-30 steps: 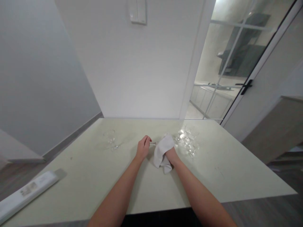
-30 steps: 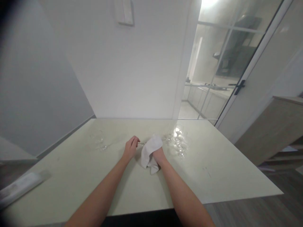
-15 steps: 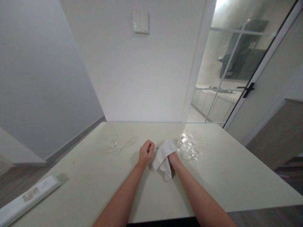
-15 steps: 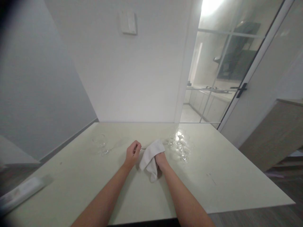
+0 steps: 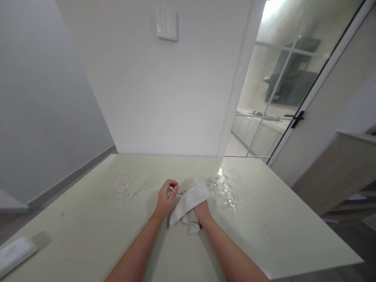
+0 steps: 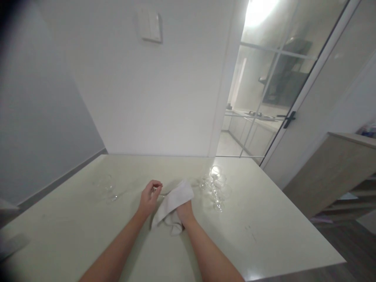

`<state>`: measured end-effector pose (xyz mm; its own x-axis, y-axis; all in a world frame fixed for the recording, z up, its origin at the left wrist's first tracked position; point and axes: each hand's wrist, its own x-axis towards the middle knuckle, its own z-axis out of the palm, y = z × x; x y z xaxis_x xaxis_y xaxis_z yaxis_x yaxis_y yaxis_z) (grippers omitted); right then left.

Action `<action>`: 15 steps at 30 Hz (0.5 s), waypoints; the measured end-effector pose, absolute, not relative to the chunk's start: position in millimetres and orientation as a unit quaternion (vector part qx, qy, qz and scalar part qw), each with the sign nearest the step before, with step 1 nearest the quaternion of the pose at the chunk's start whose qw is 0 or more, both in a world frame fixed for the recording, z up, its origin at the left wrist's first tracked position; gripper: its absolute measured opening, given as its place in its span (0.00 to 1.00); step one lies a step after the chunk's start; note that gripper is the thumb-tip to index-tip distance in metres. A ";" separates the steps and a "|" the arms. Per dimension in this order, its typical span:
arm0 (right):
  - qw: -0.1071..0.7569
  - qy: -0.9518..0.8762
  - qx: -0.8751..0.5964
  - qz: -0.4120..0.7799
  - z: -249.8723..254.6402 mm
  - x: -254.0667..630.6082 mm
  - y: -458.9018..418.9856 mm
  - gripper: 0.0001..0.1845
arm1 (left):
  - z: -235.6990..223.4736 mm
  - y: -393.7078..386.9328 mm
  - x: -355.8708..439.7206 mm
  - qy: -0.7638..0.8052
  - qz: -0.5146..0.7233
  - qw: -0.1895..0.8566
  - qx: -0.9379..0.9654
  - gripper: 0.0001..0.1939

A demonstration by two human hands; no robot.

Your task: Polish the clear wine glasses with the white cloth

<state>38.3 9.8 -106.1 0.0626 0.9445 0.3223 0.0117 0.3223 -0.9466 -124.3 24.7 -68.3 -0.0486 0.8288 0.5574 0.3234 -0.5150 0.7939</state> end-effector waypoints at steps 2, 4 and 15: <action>0.591 -0.527 -0.451 0.413 -111.6 35.5 13.4 0.20 | -66.4 18.7 -130.2 0.391 0.554 0.161 0.718 0.10; 0.575 -0.509 -0.475 0.429 -115.4 33.4 14.6 0.21 | -65.8 15.0 -134.4 0.359 0.532 0.141 0.754 0.11; 0.593 -0.591 -0.380 0.394 -93.7 34.5 5.7 0.24 | -78.7 37.3 -118.7 0.530 0.516 0.423 0.523 0.25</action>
<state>34.5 5.7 -93.7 -0.0079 0.9162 0.4006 -0.0172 0.4005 -0.9162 -118.7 37.3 -78.7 -0.0946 0.9913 0.0913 0.1171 -0.0800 0.9899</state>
